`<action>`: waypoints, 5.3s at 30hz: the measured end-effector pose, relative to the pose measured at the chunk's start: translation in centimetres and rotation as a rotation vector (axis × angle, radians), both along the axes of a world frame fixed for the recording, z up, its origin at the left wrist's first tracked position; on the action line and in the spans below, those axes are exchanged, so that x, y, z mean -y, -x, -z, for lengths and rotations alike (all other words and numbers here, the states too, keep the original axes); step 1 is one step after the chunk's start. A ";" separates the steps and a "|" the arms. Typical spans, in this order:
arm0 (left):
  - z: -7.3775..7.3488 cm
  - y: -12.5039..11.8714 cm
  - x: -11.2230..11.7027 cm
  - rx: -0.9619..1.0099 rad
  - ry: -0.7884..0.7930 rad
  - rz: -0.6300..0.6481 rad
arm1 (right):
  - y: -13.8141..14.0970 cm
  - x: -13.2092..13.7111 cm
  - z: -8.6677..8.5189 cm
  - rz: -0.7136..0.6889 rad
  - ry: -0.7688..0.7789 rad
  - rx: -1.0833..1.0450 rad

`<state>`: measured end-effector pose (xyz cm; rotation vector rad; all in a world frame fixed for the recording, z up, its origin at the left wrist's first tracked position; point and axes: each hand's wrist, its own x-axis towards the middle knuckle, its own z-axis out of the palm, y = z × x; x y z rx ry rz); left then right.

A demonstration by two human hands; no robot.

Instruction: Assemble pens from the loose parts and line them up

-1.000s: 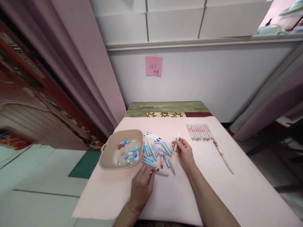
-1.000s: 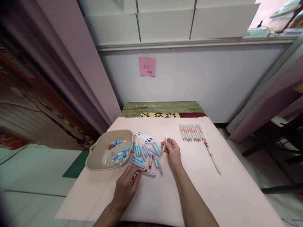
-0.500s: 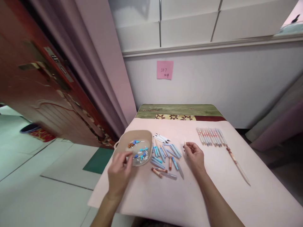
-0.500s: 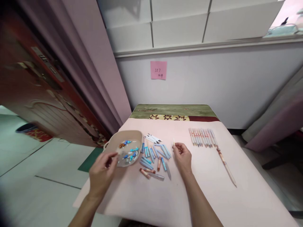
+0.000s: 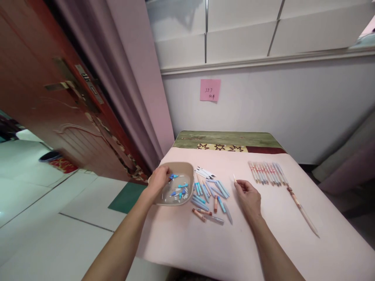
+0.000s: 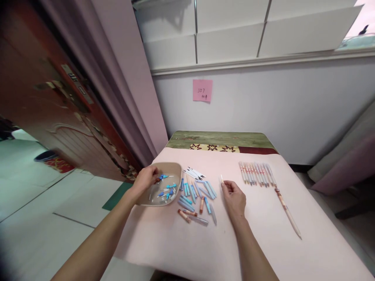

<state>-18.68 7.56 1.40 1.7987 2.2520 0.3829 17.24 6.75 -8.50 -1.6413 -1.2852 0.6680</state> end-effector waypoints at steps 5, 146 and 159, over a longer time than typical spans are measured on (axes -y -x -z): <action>-1.1 0.0 0.9 -0.051 -0.055 0.071 | 0.0 0.2 -0.6 -0.010 0.063 0.243; 0.1 1.5 4.5 -0.170 0.077 0.179 | 9.1 0.9 -2.2 -0.390 0.037 -0.650; 1.1 0.8 3.5 -0.227 0.195 0.189 | 9.5 1.0 -1.7 -0.379 0.040 -0.711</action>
